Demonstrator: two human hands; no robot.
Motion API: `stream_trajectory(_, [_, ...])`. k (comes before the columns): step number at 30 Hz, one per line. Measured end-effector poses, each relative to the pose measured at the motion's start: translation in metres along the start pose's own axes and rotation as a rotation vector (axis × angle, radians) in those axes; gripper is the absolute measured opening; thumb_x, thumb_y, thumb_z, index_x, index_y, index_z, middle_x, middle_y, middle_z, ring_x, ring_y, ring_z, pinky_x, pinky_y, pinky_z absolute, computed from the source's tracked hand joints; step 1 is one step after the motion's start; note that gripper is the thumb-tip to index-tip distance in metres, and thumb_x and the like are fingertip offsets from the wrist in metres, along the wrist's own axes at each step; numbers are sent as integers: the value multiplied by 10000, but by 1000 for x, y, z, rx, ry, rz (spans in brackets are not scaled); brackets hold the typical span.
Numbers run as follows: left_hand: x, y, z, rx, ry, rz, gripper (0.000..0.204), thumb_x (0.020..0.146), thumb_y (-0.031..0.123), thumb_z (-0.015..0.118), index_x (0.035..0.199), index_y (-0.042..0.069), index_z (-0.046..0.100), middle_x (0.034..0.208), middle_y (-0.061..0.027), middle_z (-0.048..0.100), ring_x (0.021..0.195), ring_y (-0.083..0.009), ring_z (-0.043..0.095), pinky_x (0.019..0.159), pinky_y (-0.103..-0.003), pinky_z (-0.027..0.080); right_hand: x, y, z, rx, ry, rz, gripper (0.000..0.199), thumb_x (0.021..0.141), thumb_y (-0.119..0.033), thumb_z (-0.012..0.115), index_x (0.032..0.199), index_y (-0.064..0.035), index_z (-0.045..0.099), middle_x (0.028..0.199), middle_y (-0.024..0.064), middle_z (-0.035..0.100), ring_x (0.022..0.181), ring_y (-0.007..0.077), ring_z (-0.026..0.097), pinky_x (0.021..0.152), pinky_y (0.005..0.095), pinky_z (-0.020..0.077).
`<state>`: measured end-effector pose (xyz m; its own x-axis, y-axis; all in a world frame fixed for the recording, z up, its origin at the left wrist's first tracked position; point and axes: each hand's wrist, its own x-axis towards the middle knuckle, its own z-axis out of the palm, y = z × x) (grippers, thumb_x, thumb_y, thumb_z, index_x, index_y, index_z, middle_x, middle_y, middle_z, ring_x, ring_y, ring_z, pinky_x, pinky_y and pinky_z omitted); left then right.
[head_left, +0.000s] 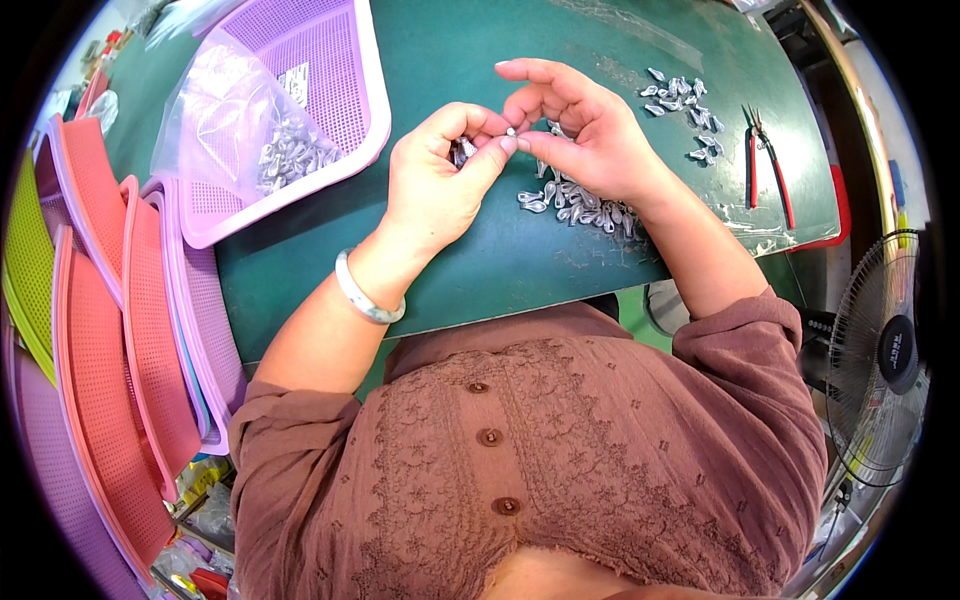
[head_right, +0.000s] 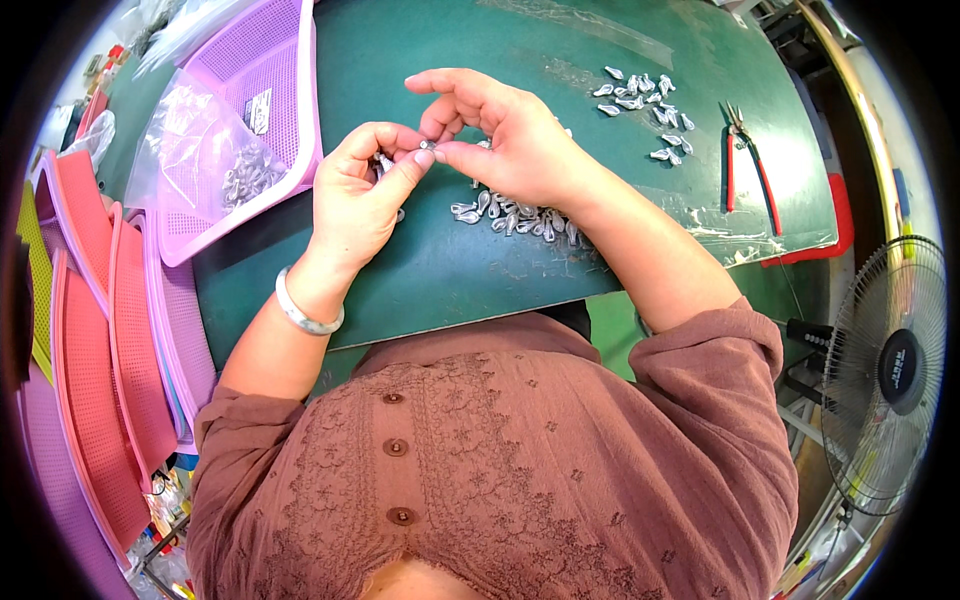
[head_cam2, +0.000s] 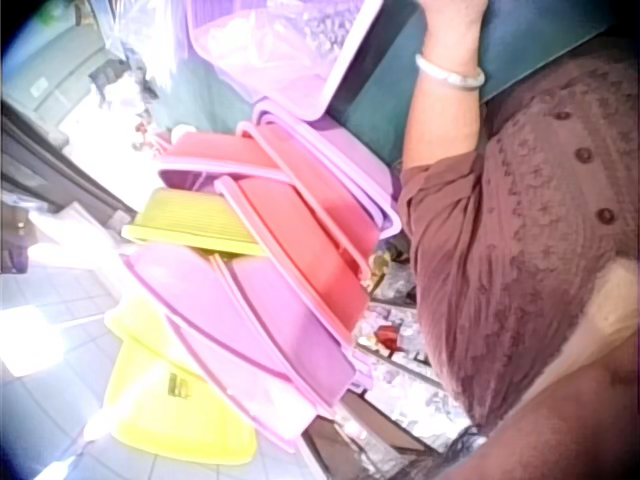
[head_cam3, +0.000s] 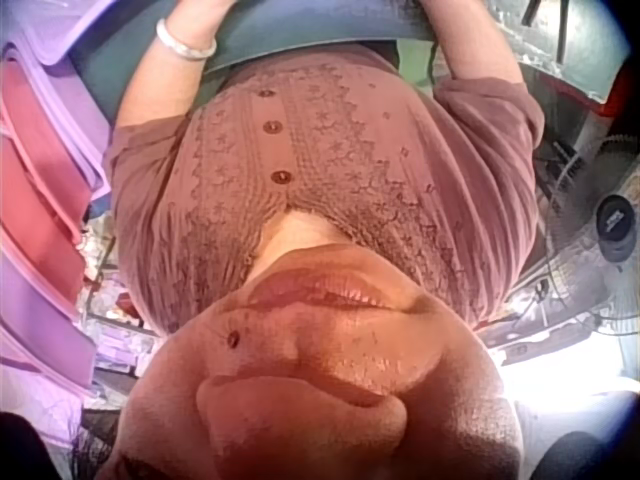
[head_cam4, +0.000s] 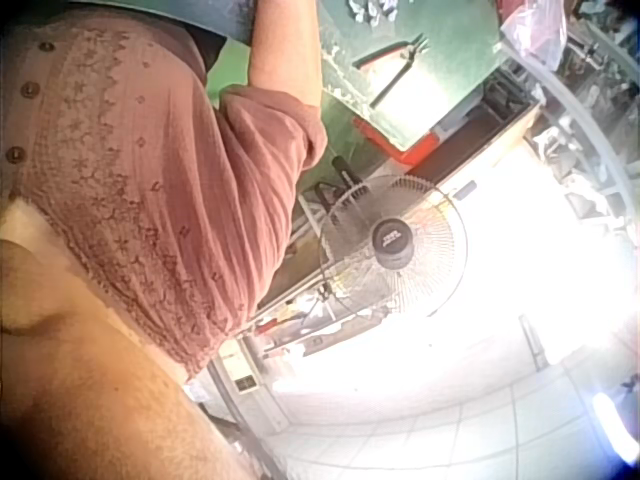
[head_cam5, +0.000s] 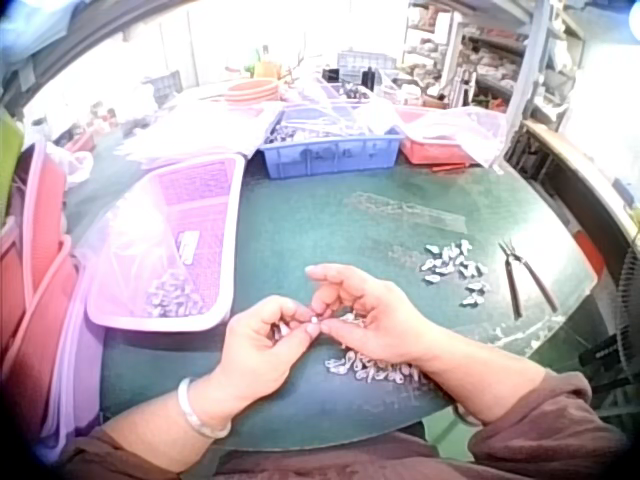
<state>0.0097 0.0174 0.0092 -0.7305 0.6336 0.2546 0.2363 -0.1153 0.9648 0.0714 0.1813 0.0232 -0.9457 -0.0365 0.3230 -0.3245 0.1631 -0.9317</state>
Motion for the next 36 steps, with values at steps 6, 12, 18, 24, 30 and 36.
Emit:
stream_trajectory(6, [0, 0, 0, 13, 2, 0, 67, 803, 20, 629, 863, 19, 597, 779, 32, 551, 675, -31, 433, 599, -174, 363, 0, 0, 0, 2, -5, -3, 518, 753, 96, 574, 1239, -20, 439, 886, 47, 568, 853, 107, 550, 802, 253, 449])
stream_trajectory(12, [0, 1, 0, 27, 5, -5, 65, 806, 38, 635, 856, 23, 595, 768, 34, 549, 657, -27, 432, 574, -170, 360, 0, -1, 0, -1, -15, 3, 507, 760, 84, 572, 1237, -17, 437, 864, 39, 571, 832, 101, 549, 789, 246, 446])
stream_trajectory(18, [0, 2, 0, 32, 6, -14, 68, 807, 47, 637, 855, 26, 594, 759, 36, 545, 650, -25, 430, 555, -168, 355, -1, 1, 0, -2, -15, -3, 498, 762, 75, 571, 1233, -19, 441, 856, 35, 574, 825, 98, 549, 787, 250, 444])
stream_trajectory(24, [0, 2, 1, 45, 1, -16, 67, 811, 54, 634, 860, 29, 595, 752, 40, 544, 639, -21, 423, 550, -164, 347, -1, 2, -1, -242, 9, -113, 544, 720, 58, 595, 1232, -57, 452, 806, 38, 588, 743, 130, 575, 730, 272, 468])
stream_trajectory(30, [0, 2, 0, 64, 6, -25, 61, 825, 71, 619, 868, 33, 596, 730, 50, 541, 599, -12, 416, 528, -158, 340, -2, -3, -2, -339, -13, -135, 568, 730, 75, 565, 1269, -40, 424, 820, 31, 552, 777, 108, 538, 733, 247, 435])
stream_trajectory(36, [0, 2, 0, 17, 19, -81, 61, 830, 76, 611, 877, 38, 597, 702, 59, 529, 563, -2, 411, 496, -150, 333, 0, -2, 0, -376, 67, -236, 584, 694, 59, 579, 1245, -73, 439, 748, 38, 548, 670, 147, 555, 635, 272, 460])
